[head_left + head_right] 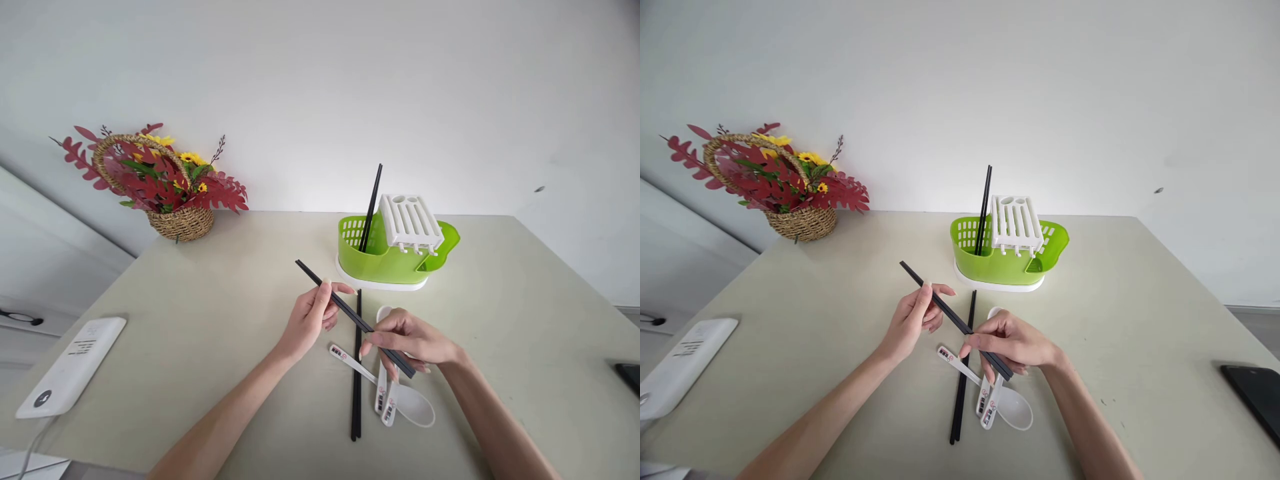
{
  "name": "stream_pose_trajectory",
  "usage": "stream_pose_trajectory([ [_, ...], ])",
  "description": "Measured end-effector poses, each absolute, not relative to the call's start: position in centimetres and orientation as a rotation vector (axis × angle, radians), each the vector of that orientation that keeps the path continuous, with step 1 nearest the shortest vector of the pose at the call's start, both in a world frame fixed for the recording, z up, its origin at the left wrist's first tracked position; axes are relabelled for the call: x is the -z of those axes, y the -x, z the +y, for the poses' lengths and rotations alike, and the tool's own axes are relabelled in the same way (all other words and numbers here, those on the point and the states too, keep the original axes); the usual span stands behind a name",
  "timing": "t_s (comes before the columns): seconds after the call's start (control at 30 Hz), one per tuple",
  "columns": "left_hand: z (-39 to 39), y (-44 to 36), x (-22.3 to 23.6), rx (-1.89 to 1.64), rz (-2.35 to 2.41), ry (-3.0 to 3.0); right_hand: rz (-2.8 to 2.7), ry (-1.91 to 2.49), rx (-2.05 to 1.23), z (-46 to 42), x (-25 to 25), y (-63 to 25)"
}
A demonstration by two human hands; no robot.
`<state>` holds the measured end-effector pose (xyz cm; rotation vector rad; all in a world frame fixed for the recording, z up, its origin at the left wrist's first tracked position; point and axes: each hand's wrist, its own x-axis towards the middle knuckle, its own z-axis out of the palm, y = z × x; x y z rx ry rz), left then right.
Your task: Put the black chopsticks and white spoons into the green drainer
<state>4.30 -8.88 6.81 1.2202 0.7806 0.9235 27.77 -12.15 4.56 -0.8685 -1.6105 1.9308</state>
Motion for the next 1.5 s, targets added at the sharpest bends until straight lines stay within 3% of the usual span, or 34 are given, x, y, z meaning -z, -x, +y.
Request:
stream_pose_trajectory([
  [1.5,-8.77,-4.39,-6.67,-0.918,0.845,-1.262,-1.61,0.97,-1.846,-12.21,-4.62,-27.4],
])
